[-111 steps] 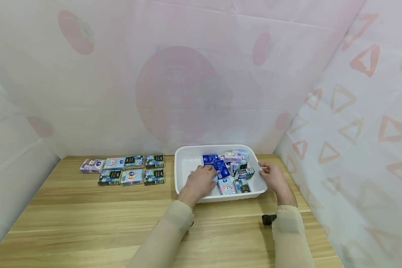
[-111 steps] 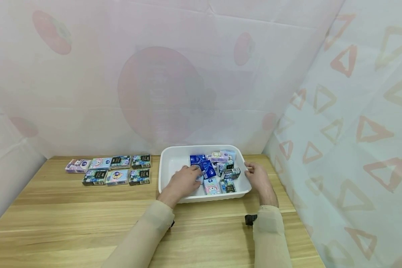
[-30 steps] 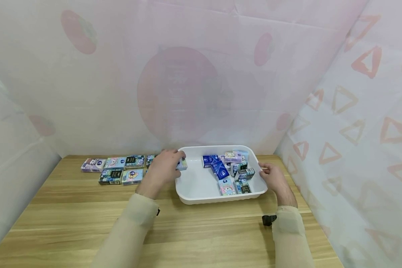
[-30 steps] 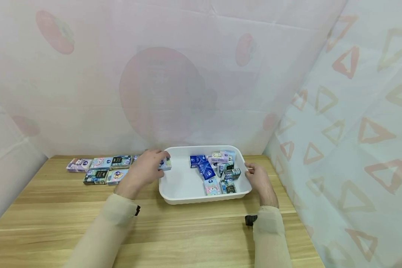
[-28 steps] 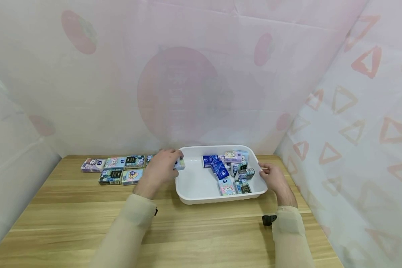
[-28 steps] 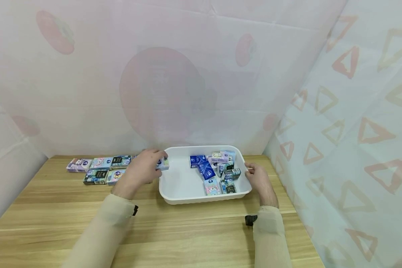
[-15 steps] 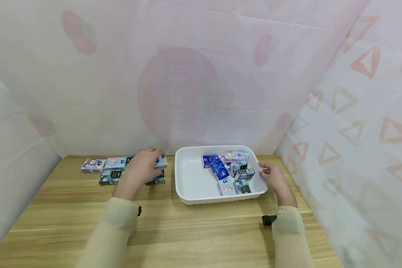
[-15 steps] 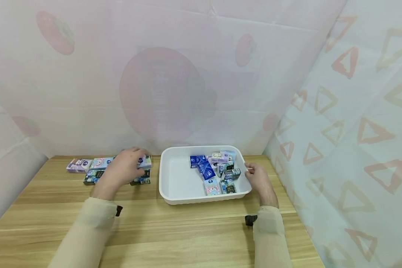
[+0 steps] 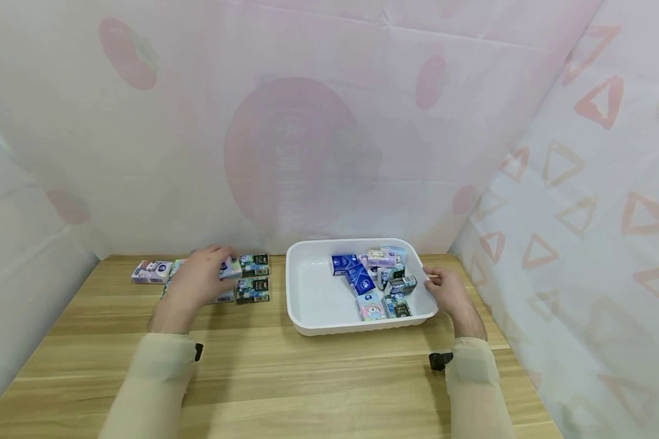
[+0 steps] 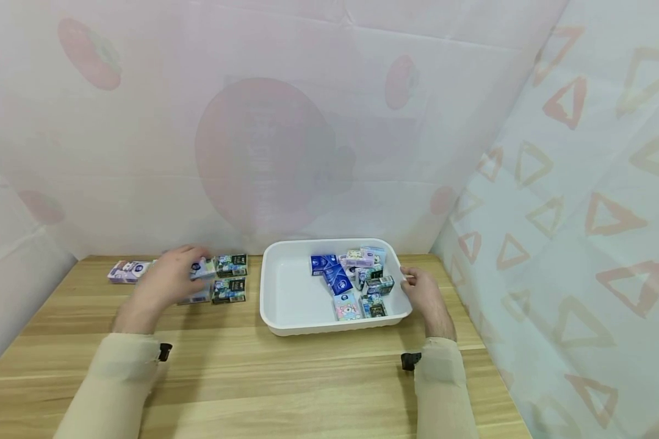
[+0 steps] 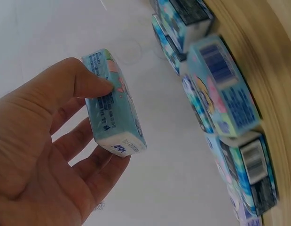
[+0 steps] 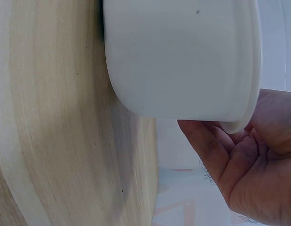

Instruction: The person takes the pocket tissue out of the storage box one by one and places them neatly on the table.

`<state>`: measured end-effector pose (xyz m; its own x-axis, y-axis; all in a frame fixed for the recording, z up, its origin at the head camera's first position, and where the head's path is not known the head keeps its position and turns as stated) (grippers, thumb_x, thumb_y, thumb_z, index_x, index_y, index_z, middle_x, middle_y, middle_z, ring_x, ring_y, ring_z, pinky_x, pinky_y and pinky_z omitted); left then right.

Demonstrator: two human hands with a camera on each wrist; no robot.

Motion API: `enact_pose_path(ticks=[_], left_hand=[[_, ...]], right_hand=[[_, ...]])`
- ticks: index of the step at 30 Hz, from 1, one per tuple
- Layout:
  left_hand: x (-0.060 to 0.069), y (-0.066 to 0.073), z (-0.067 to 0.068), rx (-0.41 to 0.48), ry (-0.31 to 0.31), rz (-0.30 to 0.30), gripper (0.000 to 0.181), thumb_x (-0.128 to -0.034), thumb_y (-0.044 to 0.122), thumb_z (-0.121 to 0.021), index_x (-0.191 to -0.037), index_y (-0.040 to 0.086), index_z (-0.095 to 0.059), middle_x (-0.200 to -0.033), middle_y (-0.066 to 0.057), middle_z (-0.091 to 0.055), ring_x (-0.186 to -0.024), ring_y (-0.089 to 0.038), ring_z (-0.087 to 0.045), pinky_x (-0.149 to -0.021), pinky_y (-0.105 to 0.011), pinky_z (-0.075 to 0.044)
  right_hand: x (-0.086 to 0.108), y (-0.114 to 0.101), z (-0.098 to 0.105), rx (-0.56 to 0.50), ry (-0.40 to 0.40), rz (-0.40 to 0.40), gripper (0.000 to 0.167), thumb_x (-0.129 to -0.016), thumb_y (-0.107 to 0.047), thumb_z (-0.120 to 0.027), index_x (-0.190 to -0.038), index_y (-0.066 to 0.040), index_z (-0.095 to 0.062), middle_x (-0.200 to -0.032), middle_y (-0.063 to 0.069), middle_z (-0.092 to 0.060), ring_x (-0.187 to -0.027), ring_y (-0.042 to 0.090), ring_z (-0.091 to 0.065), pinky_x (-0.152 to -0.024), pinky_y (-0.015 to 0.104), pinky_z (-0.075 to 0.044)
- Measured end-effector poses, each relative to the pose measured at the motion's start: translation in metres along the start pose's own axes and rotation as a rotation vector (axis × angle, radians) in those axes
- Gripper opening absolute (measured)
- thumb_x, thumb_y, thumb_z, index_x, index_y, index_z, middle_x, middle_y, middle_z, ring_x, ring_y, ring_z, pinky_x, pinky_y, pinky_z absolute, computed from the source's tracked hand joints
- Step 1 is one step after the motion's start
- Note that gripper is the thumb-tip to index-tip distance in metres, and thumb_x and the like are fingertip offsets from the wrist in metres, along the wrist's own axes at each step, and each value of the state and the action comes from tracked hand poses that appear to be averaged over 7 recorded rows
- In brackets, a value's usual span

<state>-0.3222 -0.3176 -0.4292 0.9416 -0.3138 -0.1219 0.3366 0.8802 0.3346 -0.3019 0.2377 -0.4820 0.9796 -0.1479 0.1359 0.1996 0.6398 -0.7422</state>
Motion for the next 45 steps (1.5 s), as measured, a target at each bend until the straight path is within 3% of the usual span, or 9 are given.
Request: enact_pose_path(ticks=[7, 20, 28, 36, 45], left_hand=[[0.011, -0.027, 0.004, 0.010, -0.005, 0.036, 0.063, -0.0958, 0.013, -0.095, -0.152, -0.001, -0.069, -0.151, -0.032, -0.072, -0.133, -0.059, -0.071, -0.110, -0.076, -0.061], [0.030, -0.076, 0.015, -0.002, 0.043, 0.043, 0.059, -0.0915, 0.003, -0.093, -0.144, -0.006, -0.069, -0.143, -0.038, -0.073, -0.127, -0.062, -0.070, -0.108, -0.080, -0.059], [0.041, -0.102, 0.018, 0.016, 0.026, 0.080, 0.058, -0.0912, -0.003, -0.090, -0.144, -0.009, -0.067, -0.146, -0.041, -0.068, -0.129, -0.066, -0.067, -0.107, -0.082, -0.057], [0.054, -0.127, 0.019, 0.060, 0.012, 0.158, 0.058, -0.0945, -0.004, -0.085, -0.148, -0.008, -0.063, -0.159, -0.043, -0.059, -0.140, -0.069, -0.058, -0.117, -0.087, -0.049], [0.061, -0.151, 0.016, 0.066, 0.011, 0.192, 0.054, -0.0939, -0.004, -0.085, -0.143, -0.009, -0.063, -0.152, -0.047, -0.060, -0.131, -0.067, -0.060, -0.109, -0.084, -0.052]], right_hand=[[0.002, 0.000, 0.002, 0.001, -0.005, -0.012, 0.049, -0.121, -0.003, -0.056, -0.169, 0.006, -0.055, -0.161, 0.042, -0.064, -0.147, 0.056, -0.070, -0.114, 0.060, -0.069], [-0.001, 0.002, 0.001, 0.001, 0.002, 0.002, 0.049, -0.120, -0.002, -0.056, -0.168, 0.006, -0.056, -0.161, 0.042, -0.064, -0.148, 0.057, -0.069, -0.114, 0.060, -0.069], [0.000, 0.001, 0.001, -0.005, 0.003, -0.002, 0.049, -0.120, -0.002, -0.056, -0.169, 0.006, -0.055, -0.161, 0.042, -0.064, -0.148, 0.057, -0.069, -0.114, 0.060, -0.070], [0.001, -0.001, 0.001, -0.002, 0.003, -0.004, 0.049, -0.120, -0.003, -0.057, -0.169, 0.006, -0.055, -0.161, 0.042, -0.063, -0.149, 0.057, -0.069, -0.115, 0.061, -0.069], [0.001, 0.000, 0.001, -0.002, 0.009, -0.011, 0.049, -0.121, -0.003, -0.057, -0.169, 0.005, -0.055, -0.161, 0.041, -0.064, -0.148, 0.056, -0.070, -0.114, 0.061, -0.069]])
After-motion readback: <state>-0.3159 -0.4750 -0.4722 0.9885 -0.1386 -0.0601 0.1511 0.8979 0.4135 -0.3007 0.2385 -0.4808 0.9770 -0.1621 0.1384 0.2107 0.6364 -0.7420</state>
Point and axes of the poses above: each hand's wrist, its own x-axis away from the middle knuckle, its own z-axis out of the back of the hand, y = z × x, the point moved 4 cm from there along -x, towards the middle knuckle
